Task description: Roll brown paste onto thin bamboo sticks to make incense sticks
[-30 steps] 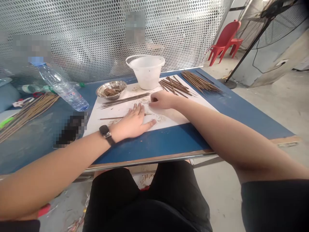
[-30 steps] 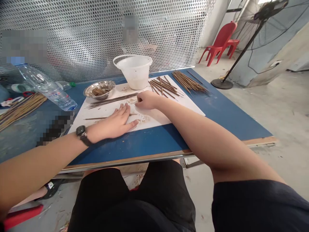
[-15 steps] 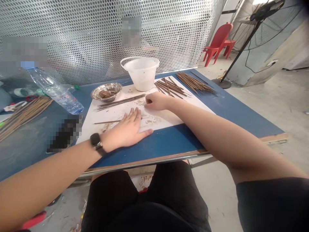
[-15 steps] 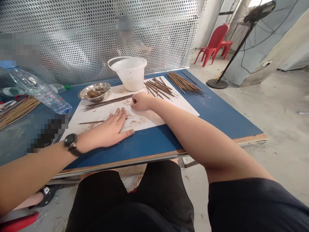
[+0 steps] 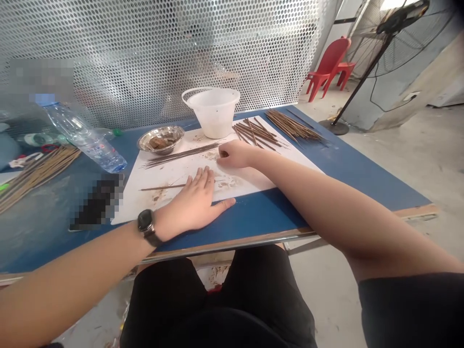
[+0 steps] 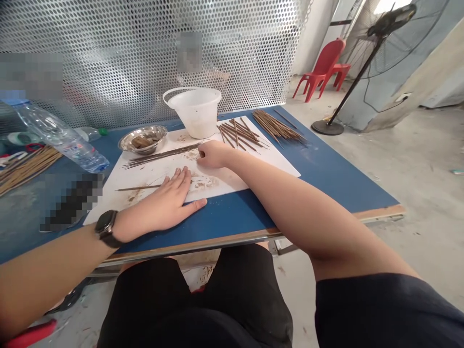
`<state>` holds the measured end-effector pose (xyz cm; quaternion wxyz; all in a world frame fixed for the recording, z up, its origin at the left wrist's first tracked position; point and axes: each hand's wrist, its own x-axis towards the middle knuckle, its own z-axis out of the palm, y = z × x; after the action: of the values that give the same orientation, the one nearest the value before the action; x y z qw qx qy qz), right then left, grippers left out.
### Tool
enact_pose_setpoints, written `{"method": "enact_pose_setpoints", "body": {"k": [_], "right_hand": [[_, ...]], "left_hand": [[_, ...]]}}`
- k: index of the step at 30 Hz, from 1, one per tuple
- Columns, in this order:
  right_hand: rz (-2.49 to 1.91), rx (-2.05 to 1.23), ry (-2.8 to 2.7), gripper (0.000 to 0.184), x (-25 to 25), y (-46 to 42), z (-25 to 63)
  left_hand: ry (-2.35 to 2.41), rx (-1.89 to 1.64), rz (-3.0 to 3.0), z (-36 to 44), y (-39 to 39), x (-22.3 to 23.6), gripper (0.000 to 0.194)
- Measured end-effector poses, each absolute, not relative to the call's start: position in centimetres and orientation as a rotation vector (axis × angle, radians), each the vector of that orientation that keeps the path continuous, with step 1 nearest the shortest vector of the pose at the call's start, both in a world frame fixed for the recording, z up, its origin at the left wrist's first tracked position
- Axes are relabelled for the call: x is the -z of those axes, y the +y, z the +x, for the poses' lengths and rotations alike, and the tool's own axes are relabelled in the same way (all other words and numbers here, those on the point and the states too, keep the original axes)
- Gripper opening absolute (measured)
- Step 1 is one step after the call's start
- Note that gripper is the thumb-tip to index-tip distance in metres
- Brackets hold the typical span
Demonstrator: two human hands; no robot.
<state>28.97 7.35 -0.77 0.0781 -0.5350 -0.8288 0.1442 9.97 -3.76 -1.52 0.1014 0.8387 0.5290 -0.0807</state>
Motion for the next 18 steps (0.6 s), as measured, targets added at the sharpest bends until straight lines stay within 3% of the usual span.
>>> {"method": "enact_pose_setpoints", "body": {"k": [6,13,18], "right_hand": [[-1.583,-0.467,-2.48,0.02,0.8,7.4,29.2],[-1.565,-0.398,-2.509,0.014,1.2,7.9,29.1],[-1.588,-0.42,-2.494,0.014,1.1,7.7,29.0]], "left_hand": [[1.507,0.17,2.494,11.0,1.0,1.6,0.114],[1.461,0.281,2.482,10.1,-6.2,0.8,0.113],[1.482,0.271,2.52,10.5,-4.0,1.2,0.112]]}}
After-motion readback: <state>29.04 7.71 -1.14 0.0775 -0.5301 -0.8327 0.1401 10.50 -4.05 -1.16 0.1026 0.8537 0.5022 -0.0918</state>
